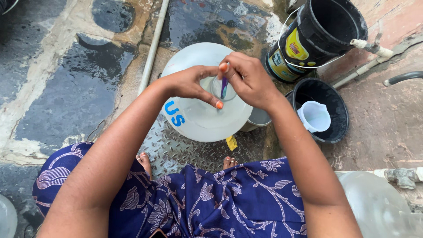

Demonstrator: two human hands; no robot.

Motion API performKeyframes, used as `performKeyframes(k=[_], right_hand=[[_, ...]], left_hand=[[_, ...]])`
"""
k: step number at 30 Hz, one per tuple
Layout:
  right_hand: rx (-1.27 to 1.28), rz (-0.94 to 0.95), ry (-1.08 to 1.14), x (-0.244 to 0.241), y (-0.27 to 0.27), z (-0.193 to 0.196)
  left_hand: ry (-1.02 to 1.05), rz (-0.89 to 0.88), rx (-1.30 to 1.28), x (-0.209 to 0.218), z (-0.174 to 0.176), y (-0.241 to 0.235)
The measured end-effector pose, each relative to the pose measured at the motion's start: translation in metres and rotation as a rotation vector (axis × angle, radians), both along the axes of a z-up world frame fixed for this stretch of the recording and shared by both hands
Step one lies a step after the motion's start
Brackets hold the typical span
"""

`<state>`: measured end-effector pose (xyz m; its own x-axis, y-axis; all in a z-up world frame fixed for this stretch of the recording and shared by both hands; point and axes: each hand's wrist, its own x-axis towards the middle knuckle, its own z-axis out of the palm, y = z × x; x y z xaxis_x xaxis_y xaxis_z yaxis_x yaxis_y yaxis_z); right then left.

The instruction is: The person cleans a large plastic water dispenser bottle. They use a toothbrush to scrub the inside of the bottle's neck and a yellow sponge to wipe the exterior surface.

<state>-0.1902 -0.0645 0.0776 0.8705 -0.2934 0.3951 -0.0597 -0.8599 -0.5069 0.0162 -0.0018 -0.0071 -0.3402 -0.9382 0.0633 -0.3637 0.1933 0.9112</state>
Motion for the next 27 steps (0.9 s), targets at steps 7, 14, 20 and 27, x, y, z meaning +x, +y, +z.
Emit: performKeyframes(k=[7,14,20,27], right_hand=[[-0.004,-0.190,-0.163,-0.003,0.015,0.024],[-0.142,-0.223,-0.200,-0.032,0.050,0.068],[-0.090,-0.129,-0.104,0.003,0.019,0.015],[-0.093,-0.192,-0.165,-0.029,0.030,0.059]], left_hand=[[0.083,0.041,0.054,0.000,0.002,-0.003],[0.090,0.039,0.067,-0.005,0.009,0.001],[0.096,0.018,-0.095,0.000,-0.013,-0.006],[-0.090,0.059,-0.273,0.002,-0.016,-0.009]])
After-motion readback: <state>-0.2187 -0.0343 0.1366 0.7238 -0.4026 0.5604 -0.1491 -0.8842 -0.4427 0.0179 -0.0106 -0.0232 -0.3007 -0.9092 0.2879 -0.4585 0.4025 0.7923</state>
